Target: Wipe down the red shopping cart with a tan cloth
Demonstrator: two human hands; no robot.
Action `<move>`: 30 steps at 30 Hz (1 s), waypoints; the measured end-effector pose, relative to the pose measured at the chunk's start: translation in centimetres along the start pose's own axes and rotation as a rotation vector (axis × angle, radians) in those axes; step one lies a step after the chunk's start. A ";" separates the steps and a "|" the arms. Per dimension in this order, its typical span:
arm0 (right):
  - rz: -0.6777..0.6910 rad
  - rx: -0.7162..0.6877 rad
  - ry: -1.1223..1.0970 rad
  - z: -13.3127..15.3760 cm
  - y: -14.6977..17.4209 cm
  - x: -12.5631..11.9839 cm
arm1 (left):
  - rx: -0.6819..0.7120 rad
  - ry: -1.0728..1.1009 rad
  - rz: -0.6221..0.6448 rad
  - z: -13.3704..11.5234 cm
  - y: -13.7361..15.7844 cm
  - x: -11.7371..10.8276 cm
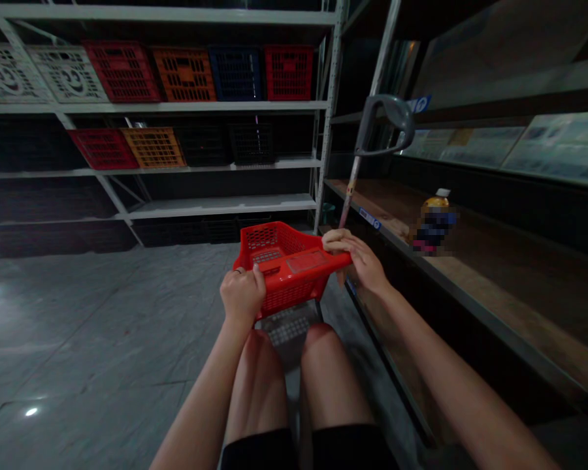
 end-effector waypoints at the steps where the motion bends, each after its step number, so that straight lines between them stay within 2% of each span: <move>1: 0.024 -0.035 0.014 1.8 1.1 0.7 | -0.013 0.004 -0.008 -0.3 0.0 0.0; 4: 0.042 -0.082 0.014 7.3 4.4 3.7 | -0.030 0.023 -0.036 -1.3 0.2 -0.2; 6: 0.094 -0.159 0.021 10.6 5.5 6.3 | -0.016 0.032 -0.035 -2.1 0.3 -0.3; 8: 0.163 -0.227 0.018 12.2 5.3 8.0 | 0.027 0.039 -0.011 -2.9 0.4 -0.5; 9: 0.184 -0.238 0.015 12.0 4.8 8.1 | 0.057 0.042 0.008 -3.1 0.4 -0.6; 11: 0.178 -0.207 0.019 9.6 3.3 6.6 | 0.130 0.053 0.056 -3.4 0.3 -0.8; 15: 0.050 -0.004 0.083 1.4 0.1 0.3 | 0.331 0.194 0.164 -2.8 -0.2 -0.4; 17: 0.003 0.068 0.114 -0.6 -0.6 -1.3 | 0.381 0.311 0.180 -2.3 -0.5 0.3; 19: 0.000 0.038 0.101 0.4 -0.2 -0.4 | 0.335 0.369 0.145 -1.7 -0.8 1.1; 22: 0.017 -0.080 0.061 5.5 1.9 3.9 | 0.200 0.362 0.046 -1.5 -0.9 2.1; 25: 0.049 -0.158 0.070 9.5 3.5 6.9 | 0.162 0.363 -0.016 -1.8 -0.6 2.6; 27: 0.087 -0.180 0.081 9.3 3.4 6.5 | 0.195 0.391 -0.035 -1.9 -0.6 2.7; 30: 0.081 -0.105 0.109 4.6 1.5 2.8 | 0.270 0.493 -0.091 -1.6 -0.7 2.7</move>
Point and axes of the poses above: each hand's wrist, its own y-axis away from the middle knuckle, its own x-axis out of the palm, z = x × y, the point moved 5 cm from there along -y, towards the middle knuckle, and after that the axes turned 7 degrees about -y, right-handed, at the moved point
